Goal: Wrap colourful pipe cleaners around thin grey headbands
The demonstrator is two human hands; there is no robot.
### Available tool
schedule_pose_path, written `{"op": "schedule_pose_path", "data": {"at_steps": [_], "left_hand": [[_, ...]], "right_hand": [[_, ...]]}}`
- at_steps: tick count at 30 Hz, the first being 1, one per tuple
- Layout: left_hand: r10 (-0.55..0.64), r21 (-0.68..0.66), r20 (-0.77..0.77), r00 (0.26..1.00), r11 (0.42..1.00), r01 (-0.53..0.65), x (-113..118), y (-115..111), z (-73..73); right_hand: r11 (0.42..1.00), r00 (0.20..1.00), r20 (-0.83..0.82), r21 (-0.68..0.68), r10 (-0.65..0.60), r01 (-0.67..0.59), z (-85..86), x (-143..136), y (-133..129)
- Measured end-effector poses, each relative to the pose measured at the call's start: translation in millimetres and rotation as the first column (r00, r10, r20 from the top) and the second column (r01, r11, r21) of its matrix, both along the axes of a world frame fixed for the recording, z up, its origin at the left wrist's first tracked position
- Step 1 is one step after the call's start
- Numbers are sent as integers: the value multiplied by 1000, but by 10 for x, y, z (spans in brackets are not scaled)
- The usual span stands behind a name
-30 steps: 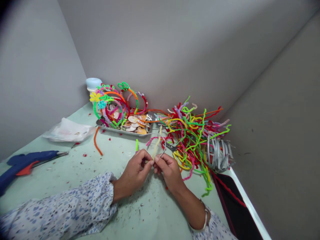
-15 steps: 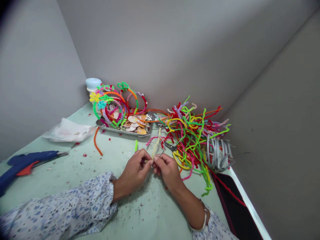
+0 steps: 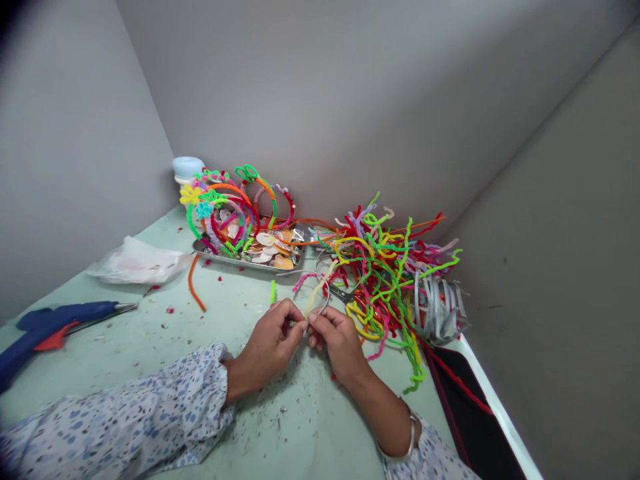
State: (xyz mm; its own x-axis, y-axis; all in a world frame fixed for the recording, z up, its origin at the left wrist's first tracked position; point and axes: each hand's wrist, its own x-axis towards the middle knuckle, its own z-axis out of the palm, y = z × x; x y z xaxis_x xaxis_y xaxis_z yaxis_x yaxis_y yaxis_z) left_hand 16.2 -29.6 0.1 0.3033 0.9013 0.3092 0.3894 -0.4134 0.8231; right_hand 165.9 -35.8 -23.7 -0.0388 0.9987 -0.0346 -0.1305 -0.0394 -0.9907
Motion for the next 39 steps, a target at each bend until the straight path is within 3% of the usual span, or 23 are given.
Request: {"op": "schedule_pose_path", "data": {"at_steps": [39], "left_hand": [[-18, -118, 90, 996, 993, 29, 2, 4, -22]], "right_hand": [[998, 992, -123, -54, 12, -19, 57, -17, 10]]}}
